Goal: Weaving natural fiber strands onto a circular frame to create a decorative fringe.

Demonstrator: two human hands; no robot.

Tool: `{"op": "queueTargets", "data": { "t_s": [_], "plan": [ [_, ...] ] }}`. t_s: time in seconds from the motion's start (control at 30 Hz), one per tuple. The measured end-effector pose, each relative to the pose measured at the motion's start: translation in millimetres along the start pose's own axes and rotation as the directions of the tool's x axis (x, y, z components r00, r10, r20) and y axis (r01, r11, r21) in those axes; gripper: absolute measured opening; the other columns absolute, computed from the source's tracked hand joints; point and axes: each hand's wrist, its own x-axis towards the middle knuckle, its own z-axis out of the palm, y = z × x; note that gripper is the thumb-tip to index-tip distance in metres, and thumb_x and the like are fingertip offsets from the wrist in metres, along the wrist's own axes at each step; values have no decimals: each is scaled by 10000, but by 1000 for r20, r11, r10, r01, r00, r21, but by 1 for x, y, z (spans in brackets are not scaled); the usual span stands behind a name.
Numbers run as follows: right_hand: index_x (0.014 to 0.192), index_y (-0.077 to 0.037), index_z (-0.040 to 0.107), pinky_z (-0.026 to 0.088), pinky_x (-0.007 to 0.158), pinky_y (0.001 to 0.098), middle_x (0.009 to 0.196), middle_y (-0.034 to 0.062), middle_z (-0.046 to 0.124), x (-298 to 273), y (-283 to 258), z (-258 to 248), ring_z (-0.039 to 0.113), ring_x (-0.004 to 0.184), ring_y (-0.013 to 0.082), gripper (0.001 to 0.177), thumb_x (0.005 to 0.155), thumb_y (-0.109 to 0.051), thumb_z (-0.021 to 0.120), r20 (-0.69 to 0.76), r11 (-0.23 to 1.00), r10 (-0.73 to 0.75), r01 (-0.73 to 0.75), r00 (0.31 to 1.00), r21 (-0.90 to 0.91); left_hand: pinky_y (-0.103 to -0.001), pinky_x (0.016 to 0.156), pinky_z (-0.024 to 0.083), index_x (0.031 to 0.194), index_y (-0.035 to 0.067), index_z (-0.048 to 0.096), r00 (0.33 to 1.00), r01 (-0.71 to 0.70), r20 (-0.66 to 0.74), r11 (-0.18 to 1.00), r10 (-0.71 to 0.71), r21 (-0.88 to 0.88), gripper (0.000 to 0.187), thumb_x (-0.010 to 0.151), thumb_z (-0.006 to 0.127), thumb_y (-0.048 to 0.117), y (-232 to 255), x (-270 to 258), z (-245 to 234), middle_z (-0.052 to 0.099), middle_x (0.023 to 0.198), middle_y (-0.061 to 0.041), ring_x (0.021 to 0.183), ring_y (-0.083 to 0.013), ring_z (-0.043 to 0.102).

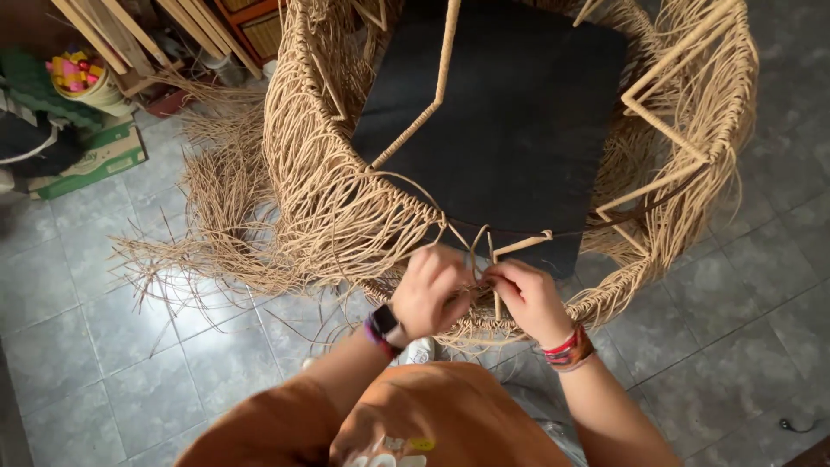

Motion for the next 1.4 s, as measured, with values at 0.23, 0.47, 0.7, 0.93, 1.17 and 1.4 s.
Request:
{"op": "queueTargets", "data": {
  "t_s": [0.23, 0.47, 0.7, 0.93, 1.17, 1.4],
  "plan": [
    [933, -114, 794, 516, 567, 293, 632, 11, 676, 11, -2, 16, 647, 653, 126, 120, 940, -144, 677, 156, 914, 193, -235, 969, 329, -435, 818, 523, 967, 118, 677, 999, -18, -29, 999, 19, 42, 131, 964, 626, 238, 2, -19, 6, 559, 977, -96, 990, -361, 596],
    [954, -137, 797, 582, 660, 342, 779, 46, 748, 7, -12, 36, 719, 708, 264, 84, 938, -116, 718, -200, 993, -83, 97, 976, 62, -435, 542, 546, 862, 197, 676, 906, 419, 224, 836, -359, -354, 159, 944, 566, 277, -10, -63, 4, 598, 588, -43, 574, -341, 657],
    [935, -151, 815, 591, 630, 346, 775, 54, 770, 5, -15, 53, 734, 696, 270, 53, 911, -163, 770, -243, 1000, 19, -15, 970, 20, -272, 269, 461, 1269, 50, 590, 529, 705, 591, -72, -609, -705, 232, 1041, 552, 73, -2, -50, 10, 635, 609, -216, 336, -231, 591],
    [946, -126, 818, 601, 632, 368, 821, 78, 789, 17, -22, 48, 752, 807, 292, 81, 925, -158, 747, -132, 973, 146, -117, 980, 201, -477, 745, 571, 849, 24, 699, 462, 541, 885, 810, -61, -227, 260, 951, 581, 231, -21, -39, 17, 681, 749, -222, 767, -390, 689],
    [1011, -118, 819, 611, 658, 376, 861, 101, 791, 21, -16, 53, 747, 844, 296, 120, 928, -151, 738, -24, 945, 197, -183, 980, 270, -223, 767, 535, 947, 348, 779, 169, 594, 983, 789, 68, -156, 276, 958, 503, 349, -39, -119, 72, 711, 635, 144, 649, -28, 714],
    [1073, -60, 790, 617, 710, 383, 915, 153, 791, 21, -14, 53, 765, 804, 241, 167, 949, -129, 702, 79, 883, 265, -275, 961, 380, -303, 783, 519, 1142, 95, 716, 807, 565, 589, 347, -43, -749, 284, 951, 510, 138, -49, -134, 88, 711, 751, -4, 718, -156, 690]
  ]
}}
